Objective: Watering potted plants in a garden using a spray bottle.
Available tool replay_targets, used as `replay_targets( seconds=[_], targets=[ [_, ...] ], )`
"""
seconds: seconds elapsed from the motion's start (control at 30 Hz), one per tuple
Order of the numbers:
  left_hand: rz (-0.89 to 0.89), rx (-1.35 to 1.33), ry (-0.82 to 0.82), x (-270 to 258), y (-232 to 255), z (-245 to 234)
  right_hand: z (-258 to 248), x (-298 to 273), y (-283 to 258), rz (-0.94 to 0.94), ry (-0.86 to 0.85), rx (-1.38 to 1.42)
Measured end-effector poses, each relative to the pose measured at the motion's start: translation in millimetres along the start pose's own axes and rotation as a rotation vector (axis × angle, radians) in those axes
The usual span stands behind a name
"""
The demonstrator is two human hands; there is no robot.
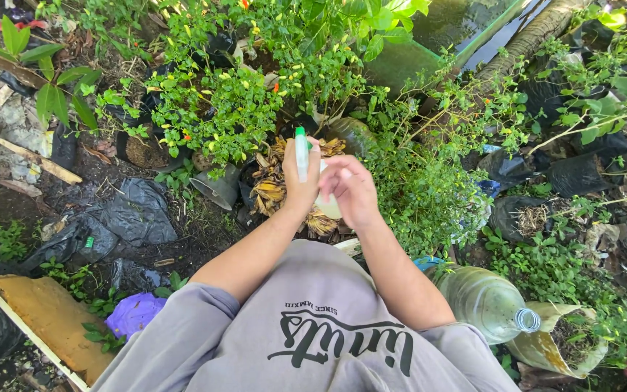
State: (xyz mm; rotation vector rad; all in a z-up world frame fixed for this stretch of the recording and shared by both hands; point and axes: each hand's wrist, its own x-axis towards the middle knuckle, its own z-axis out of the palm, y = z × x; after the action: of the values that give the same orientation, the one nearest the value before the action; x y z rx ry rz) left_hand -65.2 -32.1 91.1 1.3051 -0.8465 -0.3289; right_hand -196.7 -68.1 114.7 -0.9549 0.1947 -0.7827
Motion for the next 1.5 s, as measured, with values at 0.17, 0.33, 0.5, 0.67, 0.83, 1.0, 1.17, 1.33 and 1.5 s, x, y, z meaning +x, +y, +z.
replay_targets(
  seconds=[0.17,0.33,0.5,0.67,0.83,1.0,1.17,1.33,1.5],
  targets=[
    [-0.012,-0.055,0.025,1.8,5.1,-1.3,-59.6,-11.8,11.7,-0.168,0.383,-0.179],
    [-0.258,-0.164,-0.015,4.3,7.4,0.0,-94.7,-24.1,35.0,0.087,0.811,-0.726],
    [-0.432,-0.405,0.063,2.0,-18.2,8.5,-74.0,-36.3,36.6,0.689,0.636,0.024],
    [-0.5,-0.425,0.13,2.0,-39.4,8.6,-108.3,-52.3,67.6,0.64,0.487,0.148],
    [-0.594,-0.328,0.184,3.9,-83.8,0.8,-107.8,-56.3,79.7,0.673,0.57,0.097],
    [-0.659,-0.247,0.197,1.5,-95.1,-3.6,-106.0,-58.0,86.7,0.714,0.598,0.063],
    [-0.671,-0.331,0.134,8.9,-56.2,-1.3,-106.9,-57.3,83.0,0.733,0.653,0.074],
    [-0.705,-0.274,0.093,10.2,-85.0,2.2,-106.0,-61.8,82.3,0.704,0.663,0.062],
    [-0.737,-0.32,0.063,10.9,-107.6,14.3,-110.6,-69.4,82.8,0.684,0.642,0.104]
  ],
)
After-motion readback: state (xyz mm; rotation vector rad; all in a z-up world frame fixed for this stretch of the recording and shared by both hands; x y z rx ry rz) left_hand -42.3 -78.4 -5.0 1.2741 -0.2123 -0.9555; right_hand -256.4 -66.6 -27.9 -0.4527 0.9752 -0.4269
